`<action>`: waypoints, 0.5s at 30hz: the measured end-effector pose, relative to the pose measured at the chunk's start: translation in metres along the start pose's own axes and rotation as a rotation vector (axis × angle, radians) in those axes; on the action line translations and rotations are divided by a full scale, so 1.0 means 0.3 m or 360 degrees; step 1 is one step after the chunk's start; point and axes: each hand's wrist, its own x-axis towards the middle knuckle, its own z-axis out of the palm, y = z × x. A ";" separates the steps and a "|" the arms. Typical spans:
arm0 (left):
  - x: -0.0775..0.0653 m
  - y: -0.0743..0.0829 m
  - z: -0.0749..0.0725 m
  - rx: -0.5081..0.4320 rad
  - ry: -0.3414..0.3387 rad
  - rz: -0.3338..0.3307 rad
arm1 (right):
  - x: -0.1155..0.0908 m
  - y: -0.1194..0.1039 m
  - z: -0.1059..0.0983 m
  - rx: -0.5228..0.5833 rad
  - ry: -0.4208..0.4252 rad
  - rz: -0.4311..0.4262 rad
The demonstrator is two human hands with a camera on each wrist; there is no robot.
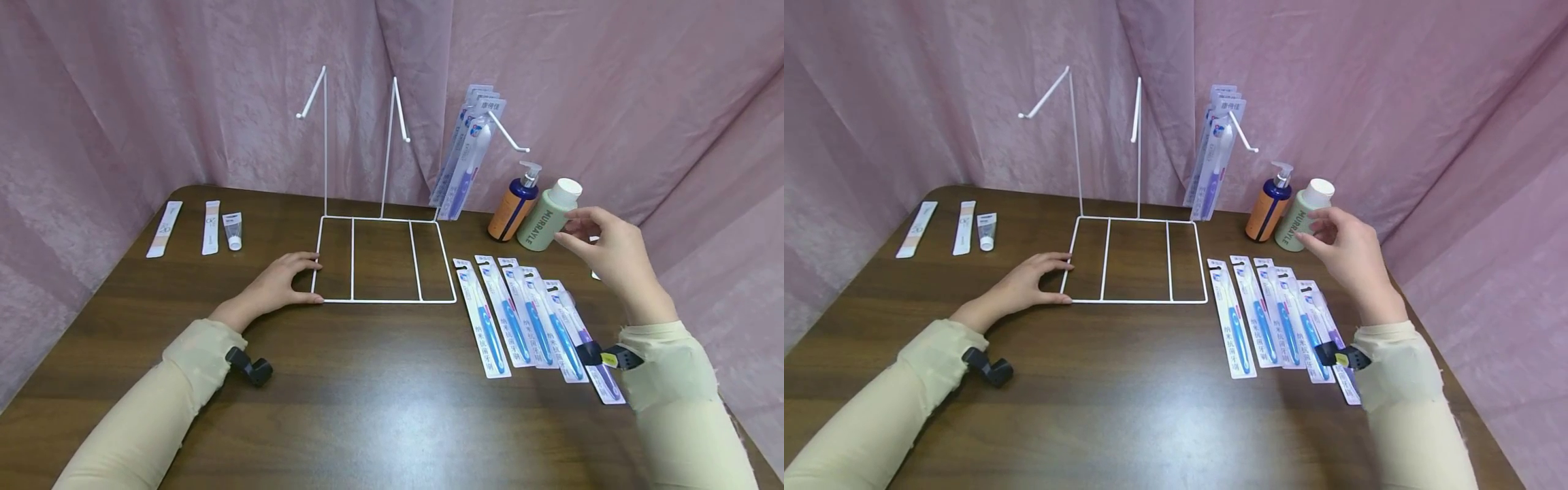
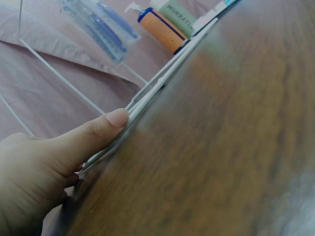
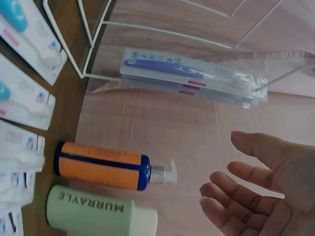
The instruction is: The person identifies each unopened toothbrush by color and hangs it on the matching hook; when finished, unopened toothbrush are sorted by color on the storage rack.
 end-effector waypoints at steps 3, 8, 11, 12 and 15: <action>0.000 -0.001 0.002 -0.0007 -0.0005 -0.0007 | -0.030 0.030 -0.013 -0.0018 -0.0039 -0.0014; 0.002 -0.001 0.006 -0.0005 -0.0006 -0.0008 | -0.084 0.069 -0.022 -0.0040 -0.0079 -0.0028; 0.002 -0.001 0.005 -0.0004 -0.0009 -0.0010 | -0.118 0.090 -0.025 -0.0037 -0.0128 -0.0016; 0.002 -0.001 0.004 -0.0003 -0.0010 -0.0011 | -0.130 0.098 -0.025 -0.0037 -0.0146 -0.0008; 0.001 -0.001 0.000 -0.0003 -0.0014 -0.0021 | -0.164 0.126 -0.021 -0.0036 -0.0193 0.0006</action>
